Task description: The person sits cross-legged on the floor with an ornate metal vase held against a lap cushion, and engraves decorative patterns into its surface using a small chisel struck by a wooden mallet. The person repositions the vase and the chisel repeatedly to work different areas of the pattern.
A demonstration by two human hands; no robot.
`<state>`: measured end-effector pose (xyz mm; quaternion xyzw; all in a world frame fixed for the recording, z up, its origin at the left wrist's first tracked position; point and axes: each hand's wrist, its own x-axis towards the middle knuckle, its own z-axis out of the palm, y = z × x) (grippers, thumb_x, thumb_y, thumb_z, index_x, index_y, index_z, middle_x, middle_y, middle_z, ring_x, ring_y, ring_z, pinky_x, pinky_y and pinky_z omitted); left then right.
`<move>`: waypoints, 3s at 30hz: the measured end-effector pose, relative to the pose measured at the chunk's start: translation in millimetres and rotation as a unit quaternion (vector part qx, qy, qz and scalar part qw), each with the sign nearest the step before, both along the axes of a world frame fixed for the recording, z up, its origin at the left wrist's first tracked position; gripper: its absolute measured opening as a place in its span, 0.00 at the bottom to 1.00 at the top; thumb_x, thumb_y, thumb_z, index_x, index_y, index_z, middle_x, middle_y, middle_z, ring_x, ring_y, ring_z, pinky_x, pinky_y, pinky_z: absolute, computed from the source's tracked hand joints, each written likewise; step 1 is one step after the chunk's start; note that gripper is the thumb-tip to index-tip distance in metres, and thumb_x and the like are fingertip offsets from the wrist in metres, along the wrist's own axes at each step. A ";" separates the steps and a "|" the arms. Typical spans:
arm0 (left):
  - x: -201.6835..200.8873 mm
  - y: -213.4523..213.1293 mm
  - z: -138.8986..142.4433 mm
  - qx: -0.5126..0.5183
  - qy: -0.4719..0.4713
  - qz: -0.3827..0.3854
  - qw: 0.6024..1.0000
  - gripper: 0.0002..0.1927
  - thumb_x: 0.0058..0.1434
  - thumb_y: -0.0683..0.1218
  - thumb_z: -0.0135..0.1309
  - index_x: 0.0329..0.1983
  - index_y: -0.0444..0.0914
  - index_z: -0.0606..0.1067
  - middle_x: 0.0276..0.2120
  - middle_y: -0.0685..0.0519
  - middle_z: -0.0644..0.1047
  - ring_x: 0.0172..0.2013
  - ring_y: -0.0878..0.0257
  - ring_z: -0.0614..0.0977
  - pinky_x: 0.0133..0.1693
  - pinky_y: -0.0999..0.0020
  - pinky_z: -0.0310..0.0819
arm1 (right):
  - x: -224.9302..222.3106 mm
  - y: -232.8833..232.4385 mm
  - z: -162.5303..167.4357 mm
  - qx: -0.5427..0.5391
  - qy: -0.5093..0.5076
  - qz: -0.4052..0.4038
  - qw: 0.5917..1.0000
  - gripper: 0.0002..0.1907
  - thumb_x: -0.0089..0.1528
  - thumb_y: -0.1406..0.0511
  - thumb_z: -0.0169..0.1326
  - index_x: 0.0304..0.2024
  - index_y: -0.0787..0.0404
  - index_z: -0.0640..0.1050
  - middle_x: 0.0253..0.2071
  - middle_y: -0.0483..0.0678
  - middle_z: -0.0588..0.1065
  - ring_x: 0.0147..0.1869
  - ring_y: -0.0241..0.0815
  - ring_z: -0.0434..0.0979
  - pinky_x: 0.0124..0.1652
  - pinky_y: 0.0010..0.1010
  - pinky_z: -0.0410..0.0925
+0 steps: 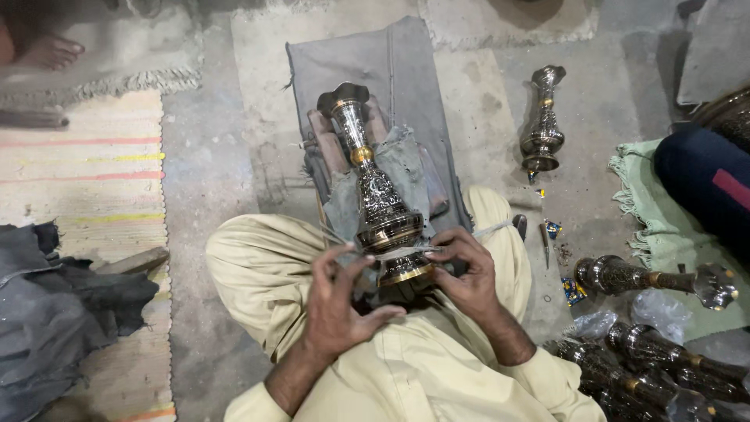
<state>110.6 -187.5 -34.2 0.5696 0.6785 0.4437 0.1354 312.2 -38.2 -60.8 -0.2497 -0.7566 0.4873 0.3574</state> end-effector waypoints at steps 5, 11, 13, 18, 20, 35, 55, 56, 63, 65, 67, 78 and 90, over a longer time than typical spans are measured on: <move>2.8 -4.0 -30.6 -0.058 0.004 -0.007 0.998 0.52 0.36 0.54 0.77 0.61 0.38 0.62 0.61 0.36 0.65 0.59 0.37 0.72 0.54 0.43 0.71 | -3.1 -10.4 -8.4 0.070 0.000 -0.049 0.996 0.11 0.50 0.78 0.57 0.35 0.67 0.75 0.48 0.56 0.77 0.50 0.46 0.80 0.49 0.31 0.72; -3.6 2.0 -43.5 -0.054 0.050 -0.001 0.997 0.49 0.37 0.49 0.77 0.60 0.36 0.63 0.62 0.34 0.66 0.58 0.36 0.72 0.53 0.42 0.69 | -19.9 -4.4 -1.5 0.129 -0.012 -0.083 0.988 0.11 0.50 0.79 0.56 0.34 0.65 0.75 0.49 0.55 0.78 0.52 0.49 0.81 0.50 0.33 0.73; -14.7 13.1 -41.4 -0.062 0.103 0.018 0.993 0.44 0.41 0.47 0.77 0.58 0.36 0.65 0.62 0.34 0.67 0.58 0.37 0.72 0.54 0.41 0.68 | -31.3 0.3 0.9 0.147 -0.023 -0.102 0.984 0.11 0.50 0.80 0.55 0.34 0.66 0.75 0.49 0.55 0.78 0.53 0.51 0.81 0.52 0.34 0.73; -47.8 39.6 -25.1 -0.079 0.037 0.020 0.996 0.40 0.41 0.44 0.73 0.58 0.35 0.69 0.59 0.41 0.71 0.56 0.43 0.76 0.54 0.49 0.73 | -64.7 13.5 2.8 0.107 -0.017 -0.099 0.989 0.10 0.51 0.81 0.54 0.33 0.69 0.73 0.48 0.56 0.78 0.52 0.50 0.81 0.49 0.33 0.72; -52.0 40.3 -17.3 -0.063 0.006 0.002 0.998 0.42 0.38 0.45 0.75 0.56 0.33 0.69 0.57 0.40 0.71 0.55 0.42 0.76 0.52 0.50 0.73 | -64.9 12.4 4.0 0.104 -0.020 -0.104 0.989 0.09 0.51 0.80 0.55 0.34 0.69 0.74 0.47 0.55 0.78 0.51 0.48 0.82 0.48 0.33 0.73; -65.3 30.4 7.6 -0.048 -0.193 0.029 0.980 0.15 0.73 0.41 0.46 0.60 0.33 0.69 0.51 0.46 0.75 0.54 0.55 0.80 0.55 0.61 0.75 | -41.3 5.0 -0.8 0.135 -0.004 -0.073 0.988 0.14 0.53 0.70 0.68 0.39 0.63 0.78 0.48 0.52 0.77 0.56 0.48 0.77 0.61 0.42 0.68; -84.4 65.6 -8.8 0.015 -0.545 0.056 0.836 0.23 0.64 0.39 0.60 0.61 0.34 0.71 0.38 0.50 0.83 0.38 0.67 0.85 0.35 0.75 0.81 | 117.7 69.9 -65.2 -0.040 -0.301 -0.372 0.877 0.15 0.63 0.66 0.60 0.52 0.62 0.80 0.50 0.52 0.81 0.53 0.43 0.81 0.54 0.34 0.70; -82.9 68.6 -9.5 0.007 -0.566 0.056 0.822 0.23 0.64 0.40 0.60 0.62 0.34 0.71 0.38 0.50 0.83 0.37 0.67 0.85 0.35 0.76 0.81 | 123.4 64.7 -67.0 -0.038 -0.405 -0.364 0.838 0.17 0.62 0.64 0.60 0.53 0.62 0.80 0.49 0.53 0.82 0.52 0.47 0.82 0.53 0.37 0.70; -74.5 80.1 -13.3 0.017 -0.617 0.041 0.786 0.24 0.64 0.43 0.61 0.62 0.33 0.71 0.36 0.52 0.82 0.35 0.68 0.85 0.34 0.77 0.81 | 121.6 30.9 -67.3 -0.143 -0.523 -0.273 0.794 0.33 0.55 0.51 0.63 0.59 0.60 0.77 0.52 0.58 0.81 0.57 0.56 0.80 0.55 0.42 0.69; -74.1 81.1 -12.7 0.017 -0.611 0.037 0.790 0.24 0.64 0.43 0.62 0.62 0.32 0.71 0.36 0.52 0.82 0.35 0.68 0.85 0.34 0.77 0.81 | 119.1 30.7 -64.5 -0.110 -0.561 -0.235 0.786 0.33 0.56 0.49 0.62 0.58 0.61 0.77 0.52 0.60 0.81 0.58 0.59 0.79 0.56 0.43 0.69; -73.7 82.3 -10.9 0.015 -0.605 0.032 0.795 0.25 0.64 0.43 0.62 0.62 0.31 0.71 0.36 0.52 0.82 0.35 0.68 0.85 0.34 0.77 0.81 | 117.7 32.4 -62.2 -0.092 -0.598 -0.204 0.770 0.34 0.57 0.48 0.62 0.57 0.64 0.77 0.51 0.62 0.80 0.58 0.60 0.78 0.55 0.44 0.68; -82.7 89.4 18.3 0.062 -0.326 -0.048 0.942 0.17 0.66 0.35 0.60 0.57 0.32 0.75 0.40 0.48 0.84 0.41 0.64 0.88 0.42 0.73 0.86 | 126.2 55.7 -66.2 -0.348 -0.153 -0.333 0.863 0.24 0.68 0.59 0.54 0.58 0.72 0.73 0.48 0.55 0.79 0.47 0.43 0.78 0.45 0.33 0.70; -79.5 92.2 28.4 0.109 -0.039 -0.073 0.991 0.19 0.63 0.39 0.64 0.56 0.38 0.75 0.41 0.50 0.85 0.41 0.60 0.89 0.41 0.68 0.87 | 114.1 131.6 -10.7 -0.351 -0.087 -0.142 0.921 0.22 0.59 0.64 0.56 0.56 0.62 0.73 0.35 0.46 0.78 0.39 0.36 0.80 0.43 0.28 0.74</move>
